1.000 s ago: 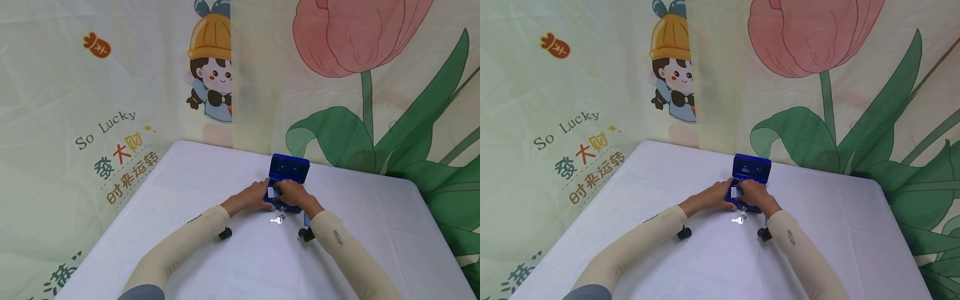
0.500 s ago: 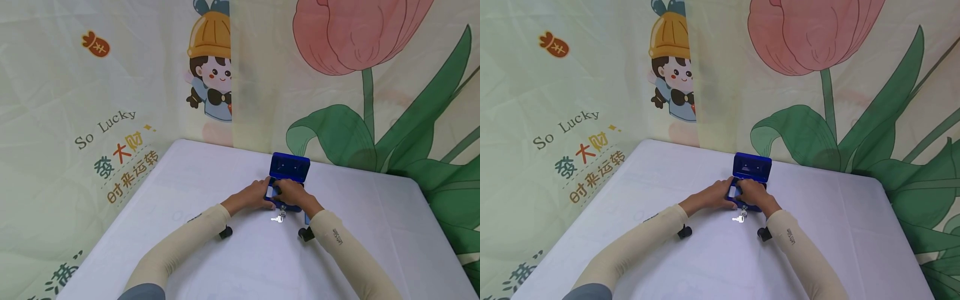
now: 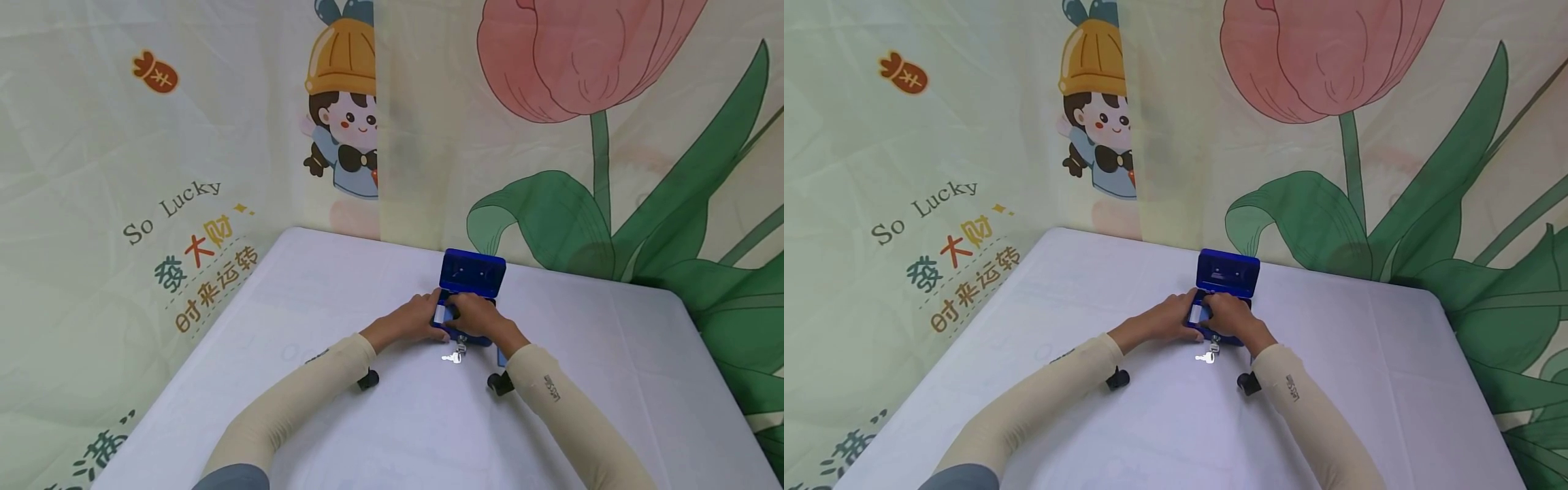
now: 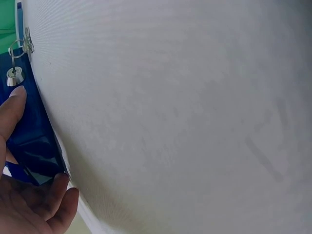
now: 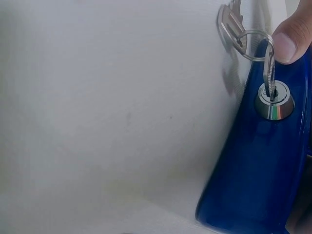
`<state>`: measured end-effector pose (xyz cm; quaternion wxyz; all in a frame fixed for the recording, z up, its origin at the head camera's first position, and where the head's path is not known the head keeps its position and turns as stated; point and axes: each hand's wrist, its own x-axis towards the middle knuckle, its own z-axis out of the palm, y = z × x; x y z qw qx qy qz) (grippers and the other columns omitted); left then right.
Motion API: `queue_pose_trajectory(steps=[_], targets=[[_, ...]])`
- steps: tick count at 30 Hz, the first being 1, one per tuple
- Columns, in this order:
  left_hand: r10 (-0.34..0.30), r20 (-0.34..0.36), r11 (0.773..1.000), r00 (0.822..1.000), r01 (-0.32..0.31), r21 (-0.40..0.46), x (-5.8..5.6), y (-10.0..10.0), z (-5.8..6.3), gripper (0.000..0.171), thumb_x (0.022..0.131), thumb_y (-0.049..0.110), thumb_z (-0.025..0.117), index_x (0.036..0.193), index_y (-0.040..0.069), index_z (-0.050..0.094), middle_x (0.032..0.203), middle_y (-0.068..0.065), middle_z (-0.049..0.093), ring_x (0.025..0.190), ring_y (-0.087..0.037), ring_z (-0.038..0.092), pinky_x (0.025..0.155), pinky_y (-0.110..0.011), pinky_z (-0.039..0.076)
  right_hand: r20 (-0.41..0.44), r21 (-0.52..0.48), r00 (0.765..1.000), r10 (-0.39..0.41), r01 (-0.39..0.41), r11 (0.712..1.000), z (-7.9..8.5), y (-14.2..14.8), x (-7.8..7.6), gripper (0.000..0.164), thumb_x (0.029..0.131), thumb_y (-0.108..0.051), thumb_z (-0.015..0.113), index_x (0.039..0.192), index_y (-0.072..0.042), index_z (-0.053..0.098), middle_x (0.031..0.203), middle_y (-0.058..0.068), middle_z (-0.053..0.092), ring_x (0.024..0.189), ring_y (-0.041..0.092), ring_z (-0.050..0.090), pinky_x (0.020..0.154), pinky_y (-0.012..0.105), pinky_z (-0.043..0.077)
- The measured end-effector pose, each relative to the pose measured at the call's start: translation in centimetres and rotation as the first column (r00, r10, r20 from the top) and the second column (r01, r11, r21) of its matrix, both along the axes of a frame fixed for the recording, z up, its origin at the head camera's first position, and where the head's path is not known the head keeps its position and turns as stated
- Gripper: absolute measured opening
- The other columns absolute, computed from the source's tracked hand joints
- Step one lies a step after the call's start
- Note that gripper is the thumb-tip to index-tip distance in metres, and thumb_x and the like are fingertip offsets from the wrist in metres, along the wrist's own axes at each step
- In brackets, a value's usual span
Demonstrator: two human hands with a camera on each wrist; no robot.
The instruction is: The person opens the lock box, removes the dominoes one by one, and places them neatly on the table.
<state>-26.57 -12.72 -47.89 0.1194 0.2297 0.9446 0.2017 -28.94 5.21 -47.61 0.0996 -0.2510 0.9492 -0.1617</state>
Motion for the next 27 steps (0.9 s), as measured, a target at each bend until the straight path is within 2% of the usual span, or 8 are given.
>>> queue_pose_trajectory(steps=[6, 13, 27], targets=[[0.001, 0.003, 1.000, 1.000, -0.002, 0.007, -0.03, 0.00, -0.04, 0.107, 0.085, 0.051, 0.077, 0.160, 0.007, 0.013, 0.152, -0.019, 0.046, 0.138, -0.034, 0.046, 0.113, -0.045, 0.040, 0.017, -0.005, 1.000, -0.018, 0.018, 1.000, 0.01, 0.08, 0.04, 0.050, 0.088, -0.026, 0.080, 0.131, -0.006, 0.065, 0.128, 0.013, 0.069, 0.118, 0.032, 0.065, 0.104, 0.051, 0.048], [0.018, 0.018, 1.000, 1.000, -0.018, -0.003, 0.06, 0.08, 0.14, 0.109, 0.086, 0.051, 0.076, 0.161, 0.006, 0.011, 0.154, -0.020, 0.043, 0.139, -0.034, 0.044, 0.114, -0.046, 0.039, 0.012, -0.015, 1.000, -0.015, 0.015, 1.000, 0.08, 0.06, 0.23, 0.051, 0.087, -0.026, 0.080, 0.131, -0.005, 0.065, 0.128, 0.014, 0.069, 0.119, 0.033, 0.065, 0.104, 0.050, 0.049], [0.020, 0.001, 0.999, 1.000, -0.020, -0.028, 0.18, 0.15, 0.17, 0.109, 0.086, 0.052, 0.076, 0.160, 0.003, 0.012, 0.155, -0.021, 0.042, 0.142, -0.035, 0.043, 0.115, -0.046, 0.038, -0.009, -0.013, 1.000, -0.008, 0.008, 1.000, 0.01, 0.13, 0.32, 0.052, 0.087, -0.030, 0.080, 0.131, -0.005, 0.066, 0.128, 0.013, 0.069, 0.118, 0.032, 0.065, 0.104, 0.050, 0.048]])
